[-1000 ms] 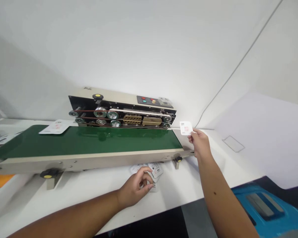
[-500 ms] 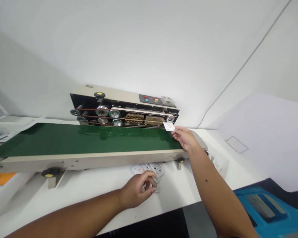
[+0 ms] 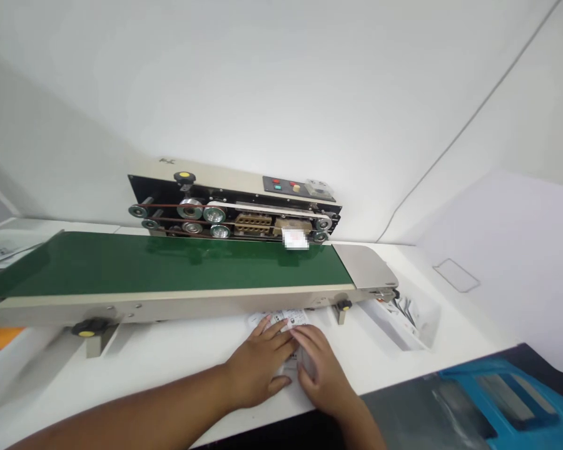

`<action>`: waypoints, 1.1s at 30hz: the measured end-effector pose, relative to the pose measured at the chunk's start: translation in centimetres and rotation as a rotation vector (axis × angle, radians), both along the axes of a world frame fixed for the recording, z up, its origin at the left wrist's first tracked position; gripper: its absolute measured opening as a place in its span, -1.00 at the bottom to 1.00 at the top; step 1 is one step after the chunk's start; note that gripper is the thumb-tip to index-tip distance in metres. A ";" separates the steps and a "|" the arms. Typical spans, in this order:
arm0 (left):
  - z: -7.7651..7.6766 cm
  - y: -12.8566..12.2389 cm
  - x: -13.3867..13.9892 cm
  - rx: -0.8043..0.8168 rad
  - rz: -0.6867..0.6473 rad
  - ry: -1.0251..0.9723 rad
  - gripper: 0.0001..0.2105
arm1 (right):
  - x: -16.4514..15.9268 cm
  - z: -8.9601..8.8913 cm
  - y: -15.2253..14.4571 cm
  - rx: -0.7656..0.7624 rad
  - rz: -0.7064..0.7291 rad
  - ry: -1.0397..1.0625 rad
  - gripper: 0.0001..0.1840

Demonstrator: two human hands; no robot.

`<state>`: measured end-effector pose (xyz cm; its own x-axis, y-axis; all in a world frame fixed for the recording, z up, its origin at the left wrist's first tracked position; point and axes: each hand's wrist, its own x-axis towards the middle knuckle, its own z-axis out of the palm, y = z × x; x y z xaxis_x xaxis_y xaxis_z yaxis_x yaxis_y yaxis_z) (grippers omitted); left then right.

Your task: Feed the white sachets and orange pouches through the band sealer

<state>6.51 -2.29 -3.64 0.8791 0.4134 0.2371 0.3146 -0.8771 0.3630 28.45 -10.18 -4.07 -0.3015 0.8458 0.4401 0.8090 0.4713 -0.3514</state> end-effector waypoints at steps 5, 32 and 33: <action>0.6 0.2 -0.1 0.066 0.082 -0.009 -0.52 | -0.4 -2.1 1.2 -0.120 -0.090 0.030 0.00; 1.2 0.5 0.3 0.309 0.065 -0.001 -0.93 | -0.1 -0.2 0.3 -0.280 0.083 0.245 0.05; 1.2 0.4 0.2 0.326 0.045 0.002 -0.91 | 0.0 -0.2 0.3 -0.291 0.072 0.259 0.03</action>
